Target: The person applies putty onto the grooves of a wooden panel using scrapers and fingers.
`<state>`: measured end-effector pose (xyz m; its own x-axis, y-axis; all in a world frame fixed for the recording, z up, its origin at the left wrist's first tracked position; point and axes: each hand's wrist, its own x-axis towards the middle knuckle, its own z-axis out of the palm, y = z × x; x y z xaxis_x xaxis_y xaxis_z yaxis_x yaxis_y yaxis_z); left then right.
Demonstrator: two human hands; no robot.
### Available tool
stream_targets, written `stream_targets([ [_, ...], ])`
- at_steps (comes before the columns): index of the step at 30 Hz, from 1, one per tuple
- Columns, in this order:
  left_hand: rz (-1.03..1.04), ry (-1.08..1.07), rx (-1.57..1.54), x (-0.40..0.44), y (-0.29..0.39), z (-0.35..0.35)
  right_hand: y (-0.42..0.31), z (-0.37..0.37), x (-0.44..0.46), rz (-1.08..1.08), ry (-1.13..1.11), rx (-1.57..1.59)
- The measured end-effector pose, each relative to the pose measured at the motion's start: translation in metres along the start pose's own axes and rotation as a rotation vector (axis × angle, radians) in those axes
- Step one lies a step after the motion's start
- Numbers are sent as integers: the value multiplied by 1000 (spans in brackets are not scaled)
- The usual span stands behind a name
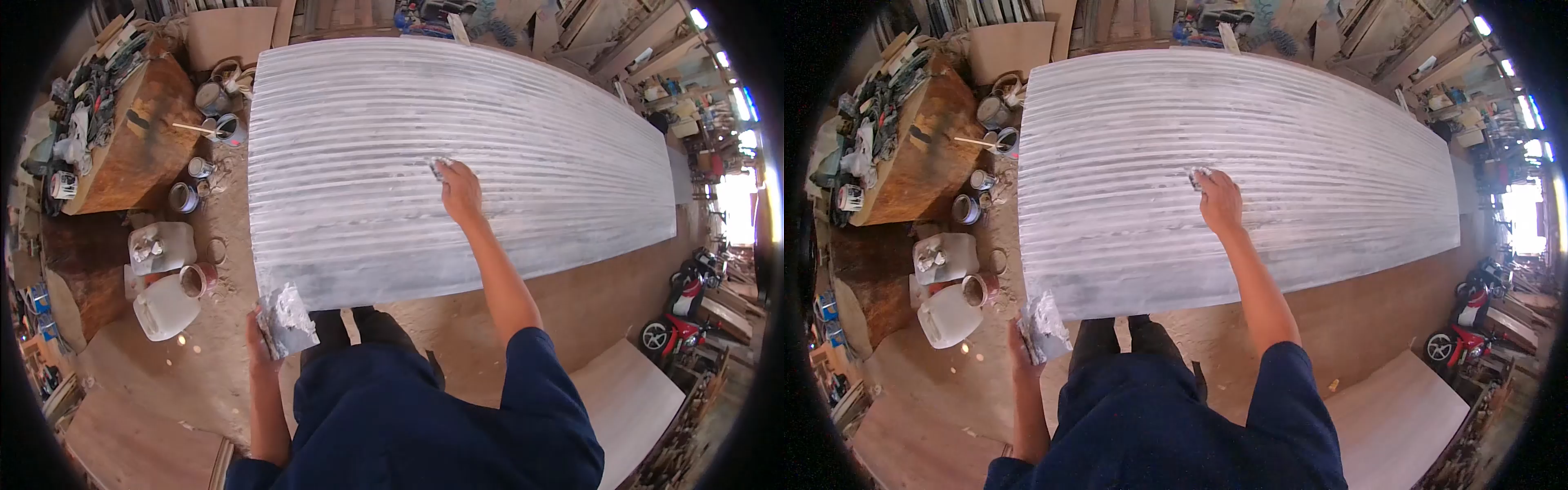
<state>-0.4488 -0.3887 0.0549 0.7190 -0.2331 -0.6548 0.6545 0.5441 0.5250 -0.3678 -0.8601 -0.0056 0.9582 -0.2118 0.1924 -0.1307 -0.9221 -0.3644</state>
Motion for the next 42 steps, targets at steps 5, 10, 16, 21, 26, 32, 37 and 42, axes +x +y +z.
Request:
stream_targets([
  [5,21,64,-18,4,8,-7,4,28,0,-23,-67,-114],
  [10,13,80,4,23,26,-4,0,33,-8,-2,-60,-199],
  [16,-23,111,41,38,41,1,-11,40,-11,1,-80,-178],
  [21,-1,111,20,43,50,17,-24,48,-4,-2,-64,-154],
  [26,-70,120,54,51,57,11,-37,50,-9,32,-72,-148],
  [32,-102,58,75,53,64,6,-54,53,-11,15,-77,-117],
  [37,-120,72,97,52,67,-1,-71,61,-6,7,-55,-71],
  [42,-107,72,63,59,67,-8,-77,67,-1,24,-76,-109],
])
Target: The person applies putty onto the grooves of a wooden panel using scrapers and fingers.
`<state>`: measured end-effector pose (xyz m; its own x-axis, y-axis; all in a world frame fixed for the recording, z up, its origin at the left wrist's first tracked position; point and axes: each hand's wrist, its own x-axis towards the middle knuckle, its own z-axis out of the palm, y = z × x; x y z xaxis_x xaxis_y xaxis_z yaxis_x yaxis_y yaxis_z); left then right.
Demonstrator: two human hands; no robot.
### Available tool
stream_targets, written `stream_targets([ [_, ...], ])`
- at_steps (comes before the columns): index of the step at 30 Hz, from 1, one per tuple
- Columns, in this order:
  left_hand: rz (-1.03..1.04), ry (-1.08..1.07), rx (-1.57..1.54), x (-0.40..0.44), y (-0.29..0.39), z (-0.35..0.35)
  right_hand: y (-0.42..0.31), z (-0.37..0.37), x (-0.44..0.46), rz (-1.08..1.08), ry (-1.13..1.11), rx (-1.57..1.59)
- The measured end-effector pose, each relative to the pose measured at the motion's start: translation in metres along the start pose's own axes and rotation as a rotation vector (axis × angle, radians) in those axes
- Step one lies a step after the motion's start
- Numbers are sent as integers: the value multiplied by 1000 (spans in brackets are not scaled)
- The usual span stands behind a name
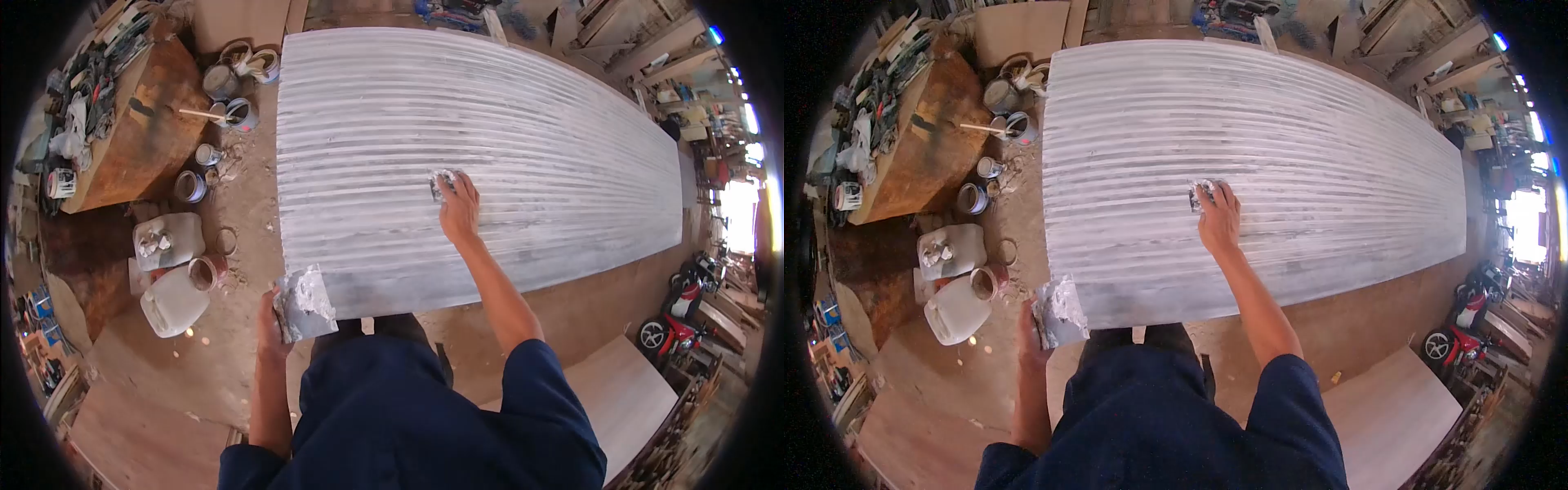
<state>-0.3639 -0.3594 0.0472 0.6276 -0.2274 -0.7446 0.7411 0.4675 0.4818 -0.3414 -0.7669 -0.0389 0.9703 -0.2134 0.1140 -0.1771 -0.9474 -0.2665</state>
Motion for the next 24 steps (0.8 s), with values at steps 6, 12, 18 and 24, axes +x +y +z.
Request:
stream_targets([
  [6,0,21,-19,1,15,-10,25,-16,-15,137,-9,-71],
  [12,-27,-36,-14,19,33,-36,115,-48,29,483,109,-192],
  [18,-61,-60,29,37,50,-25,23,-18,44,523,-208,-166],
  [24,-53,-158,28,50,62,-12,-104,1,57,417,-321,93],
])
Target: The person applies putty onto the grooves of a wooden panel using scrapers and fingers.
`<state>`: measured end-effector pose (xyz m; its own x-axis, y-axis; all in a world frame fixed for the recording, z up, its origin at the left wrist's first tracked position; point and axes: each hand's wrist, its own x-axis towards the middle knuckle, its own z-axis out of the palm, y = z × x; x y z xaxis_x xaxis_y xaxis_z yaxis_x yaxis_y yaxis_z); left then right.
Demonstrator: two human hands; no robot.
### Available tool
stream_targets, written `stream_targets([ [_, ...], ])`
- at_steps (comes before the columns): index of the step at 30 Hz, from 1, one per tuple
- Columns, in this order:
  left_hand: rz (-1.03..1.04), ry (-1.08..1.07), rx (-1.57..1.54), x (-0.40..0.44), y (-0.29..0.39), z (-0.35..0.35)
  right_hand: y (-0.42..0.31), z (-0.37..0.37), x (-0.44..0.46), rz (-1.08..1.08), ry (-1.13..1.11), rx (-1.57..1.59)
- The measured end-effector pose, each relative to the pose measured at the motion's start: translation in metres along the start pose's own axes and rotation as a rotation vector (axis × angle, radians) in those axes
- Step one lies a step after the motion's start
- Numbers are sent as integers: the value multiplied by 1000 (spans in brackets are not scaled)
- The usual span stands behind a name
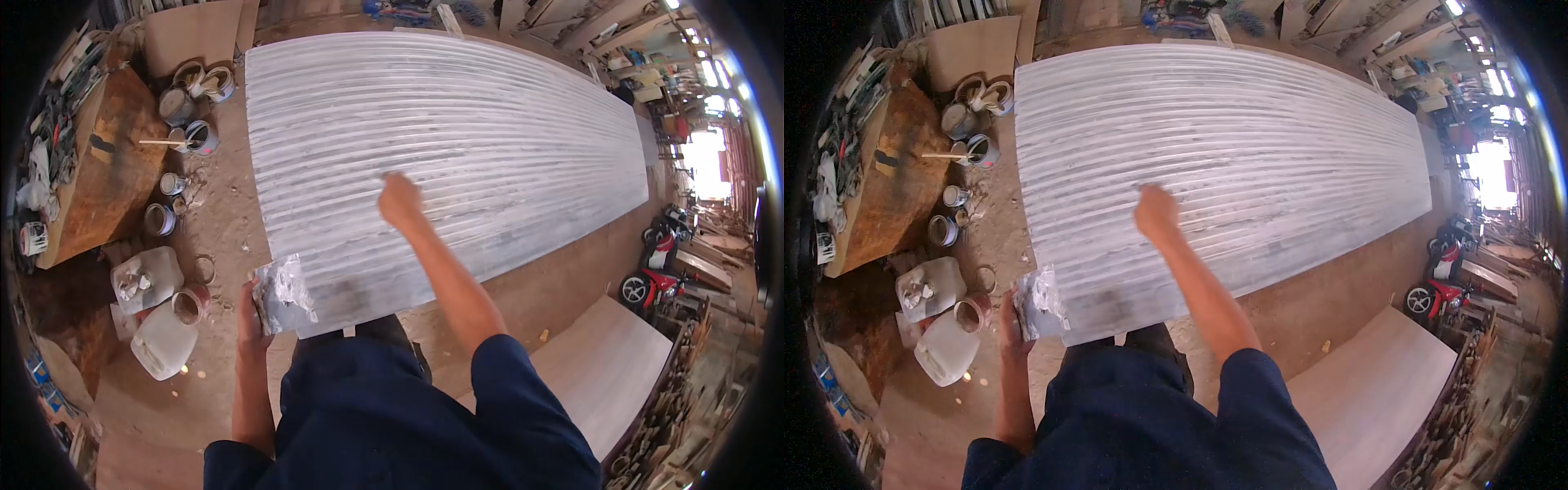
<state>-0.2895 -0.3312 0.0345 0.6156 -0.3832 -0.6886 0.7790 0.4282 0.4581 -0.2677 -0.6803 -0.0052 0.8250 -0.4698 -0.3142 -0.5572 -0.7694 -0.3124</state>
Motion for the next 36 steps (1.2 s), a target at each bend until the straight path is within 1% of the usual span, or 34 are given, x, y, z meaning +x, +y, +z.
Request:
stream_targets([
  [1,-20,-7,12,-1,2,3,-24,-4,-15,-20,-27,74],
  [2,-13,-12,12,-3,4,9,-39,4,-25,-109,-84,63],
  [3,-3,12,29,-6,7,16,-55,4,-41,-173,-77,139],
  [4,12,50,40,-8,9,18,-66,-2,-58,-264,-110,203],
  [5,38,76,30,-11,10,12,-68,-1,-73,-333,-86,255],
  [6,19,72,34,-14,10,1,-65,-1,-86,-398,-68,315],
  [8,2,79,-15,-24,9,-13,-48,20,-87,-488,69,178],
  [9,20,103,-16,-28,6,-21,-45,20,-82,-498,92,106],
  [10,42,152,-42,-30,1,-28,-48,21,-75,-507,121,32],
  [11,63,198,-69,-33,-4,-34,-54,26,-67,-527,112,45],
  [13,74,206,-94,-47,-8,-37,-64,40,-59,-676,242,-51],
  [14,84,193,-110,-51,-12,-40,-71,47,-56,-700,230,-70],
  [15,88,171,-123,-54,-15,-44,-79,48,-57,-700,237,-64],
  [17,100,195,-127,-57,-22,-53,-86,47,-59,-718,225,-50],
  [19,137,207,-209,-62,-23,-57,-75,51,-59,-682,222,-36],
  [21,162,192,-184,-67,-20,-55,-59,48,-59,-656,224,-32],
  [22,194,195,-160,-70,-18,-53,-48,44,-63,-675,236,-48],
  [24,191,210,-172,-72,-15,-53,-28,39,-64,-698,244,-69],
  [26,165,227,-176,-71,-14,-64,-11,38,-60,-564,251,-97],
  [27,162,221,-177,-72,-14,-69,-7,33,-58,-561,254,-102],
  [29,214,172,-145,-68,-18,-73,6,15,-54,-451,282,-41],
  [32,239,149,-110,-68,-19,-78,39,-8,-43,-385,334,-44],
  [33,260,150,-85,-64,-20,-82,55,-15,-34,-376,347,-65],
  [35,232,150,-104,-60,-20,-80,97,-25,-14,-332,454,-134],
  [36,218,171,-113,-60,-20,-76,117,-30,-5,-305,436,-124],
])
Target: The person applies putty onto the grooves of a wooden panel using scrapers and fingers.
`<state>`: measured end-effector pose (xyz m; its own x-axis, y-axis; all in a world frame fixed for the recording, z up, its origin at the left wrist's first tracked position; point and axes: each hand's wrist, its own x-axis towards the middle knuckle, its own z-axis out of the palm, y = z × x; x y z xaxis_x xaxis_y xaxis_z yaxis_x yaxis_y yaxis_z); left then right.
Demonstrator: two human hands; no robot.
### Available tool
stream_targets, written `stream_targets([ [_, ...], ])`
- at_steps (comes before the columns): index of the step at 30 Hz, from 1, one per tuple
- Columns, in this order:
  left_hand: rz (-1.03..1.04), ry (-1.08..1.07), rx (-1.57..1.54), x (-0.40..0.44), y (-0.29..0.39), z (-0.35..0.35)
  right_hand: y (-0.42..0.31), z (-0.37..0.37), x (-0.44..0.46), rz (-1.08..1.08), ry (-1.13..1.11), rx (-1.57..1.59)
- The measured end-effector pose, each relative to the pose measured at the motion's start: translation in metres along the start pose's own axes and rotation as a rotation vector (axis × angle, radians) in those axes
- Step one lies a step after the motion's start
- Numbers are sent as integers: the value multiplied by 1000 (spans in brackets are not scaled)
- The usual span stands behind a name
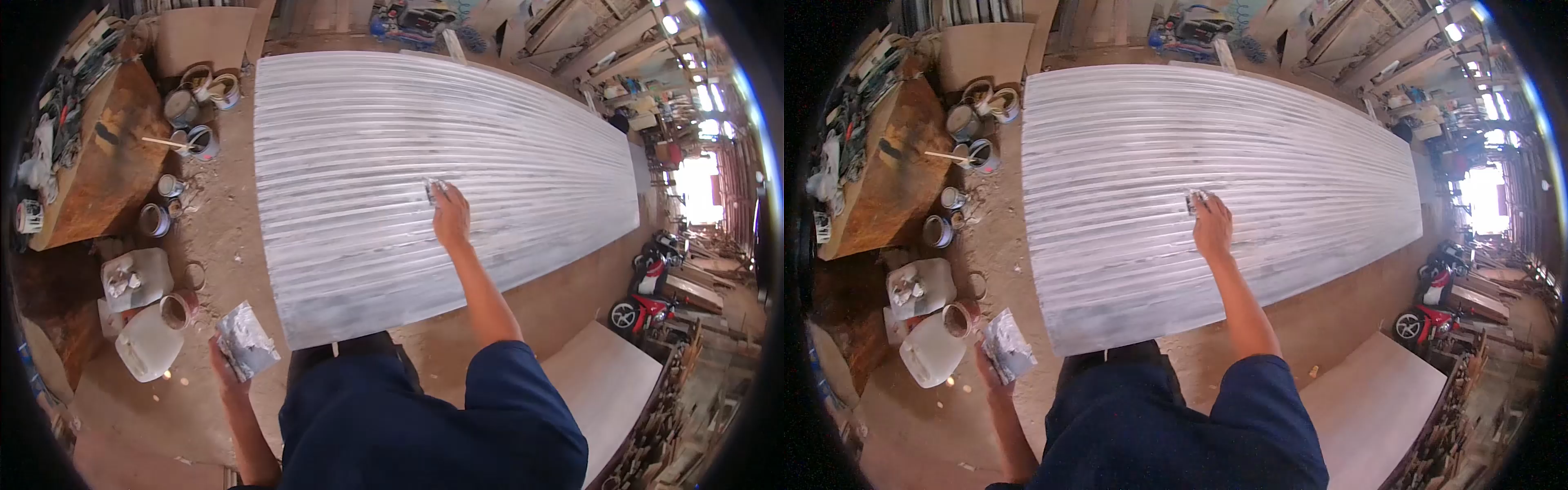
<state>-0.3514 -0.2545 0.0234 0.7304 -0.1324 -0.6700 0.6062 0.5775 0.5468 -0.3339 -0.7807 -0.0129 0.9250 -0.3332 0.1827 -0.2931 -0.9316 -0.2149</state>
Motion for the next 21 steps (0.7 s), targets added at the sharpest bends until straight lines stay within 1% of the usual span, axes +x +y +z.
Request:
stream_targets([
  [4,34,26,70,-2,-7,22,63,-5,6,-31,4,-94],
  [6,-58,29,63,2,-12,29,82,-10,10,-46,5,-86],
  [7,-56,33,64,2,-16,35,88,-11,13,-71,4,-76],
  [11,-77,69,69,3,-29,58,96,2,26,-92,8,-16],
  [13,-87,93,67,5,-38,68,98,17,26,-82,-48,-40],
  [15,-82,47,88,5,-45,78,101,18,19,-90,-50,-27],
  [19,-64,55,57,4,-53,104,93,12,24,-120,-41,-7],
  [21,-120,52,94,0,-58,108,87,18,26,-130,-49,11],
])
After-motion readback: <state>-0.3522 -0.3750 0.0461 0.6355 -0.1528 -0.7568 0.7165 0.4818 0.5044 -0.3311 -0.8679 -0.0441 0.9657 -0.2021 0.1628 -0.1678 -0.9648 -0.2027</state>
